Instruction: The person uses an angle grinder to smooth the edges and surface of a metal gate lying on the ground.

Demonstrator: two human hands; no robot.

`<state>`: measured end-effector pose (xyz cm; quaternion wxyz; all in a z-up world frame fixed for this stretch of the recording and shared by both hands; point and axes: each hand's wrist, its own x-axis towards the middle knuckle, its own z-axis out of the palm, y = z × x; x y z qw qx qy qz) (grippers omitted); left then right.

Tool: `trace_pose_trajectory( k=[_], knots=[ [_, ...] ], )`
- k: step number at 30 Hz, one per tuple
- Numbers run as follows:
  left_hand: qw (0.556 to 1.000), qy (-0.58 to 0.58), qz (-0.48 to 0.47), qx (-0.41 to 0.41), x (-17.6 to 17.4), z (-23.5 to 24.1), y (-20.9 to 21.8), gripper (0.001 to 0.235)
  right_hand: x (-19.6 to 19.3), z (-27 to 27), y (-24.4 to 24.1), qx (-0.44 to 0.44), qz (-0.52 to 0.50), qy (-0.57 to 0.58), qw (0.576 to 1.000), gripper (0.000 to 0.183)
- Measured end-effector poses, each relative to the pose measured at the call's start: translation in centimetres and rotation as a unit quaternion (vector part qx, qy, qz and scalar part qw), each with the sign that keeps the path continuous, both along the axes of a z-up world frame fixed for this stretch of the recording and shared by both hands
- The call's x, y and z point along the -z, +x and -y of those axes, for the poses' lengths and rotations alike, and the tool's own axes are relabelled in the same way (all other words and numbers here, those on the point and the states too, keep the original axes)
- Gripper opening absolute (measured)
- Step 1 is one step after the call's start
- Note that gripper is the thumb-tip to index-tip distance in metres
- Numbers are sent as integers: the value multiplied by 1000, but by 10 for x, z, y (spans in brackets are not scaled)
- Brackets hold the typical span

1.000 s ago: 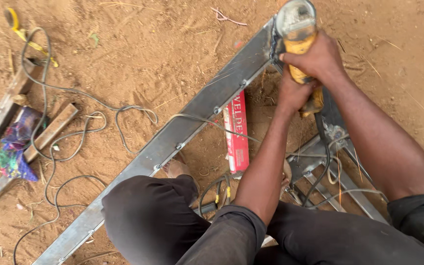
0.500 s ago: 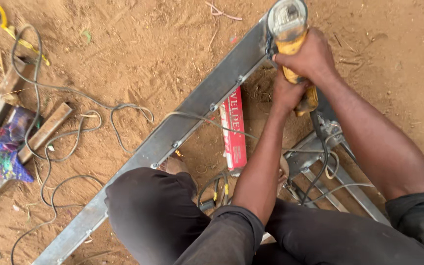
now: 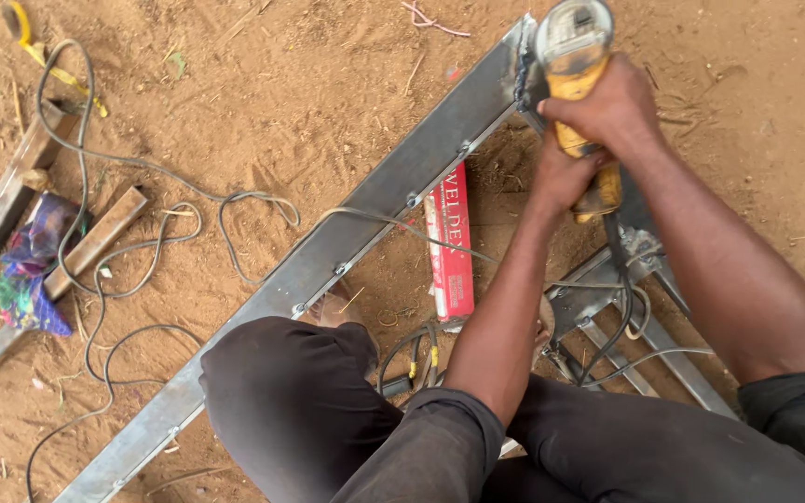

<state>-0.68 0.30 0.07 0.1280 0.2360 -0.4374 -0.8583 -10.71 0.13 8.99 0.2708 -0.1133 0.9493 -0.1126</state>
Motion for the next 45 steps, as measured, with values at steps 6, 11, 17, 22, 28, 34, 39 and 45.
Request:
trace_pose_trajectory(
  k=[6,11,17,22,28,34,39,45],
  knots=[
    [999,-16,20,-44,12,-4,14,66,22,-9,9,-101,-116,-33,987,89],
    [1000,3,17,15,-5,1,8,66,5,-9,5,-32,-55,-60,996,81],
    [998,18,53,-3,-11,-2,20,60,4,-1,12,-56,-47,-27,997,82],
    [998,27,59,-21,-11,-7,23,72,4,-8,18,-48,-29,-27,998,88],
    [998,-27,47,29,1,4,25,67,5,-5,23,-51,-44,-30,997,82],
    [999,28,13,26,0,0,36,69,13,-12,29,-1,-15,-13,1000,83],
    [999,-26,-5,27,0,8,39,66,15,-12,32,2,-2,-42,999,81],
    [990,-49,110,71,-17,16,44,84,13,-14,35,32,34,-28,999,72]
  ],
)
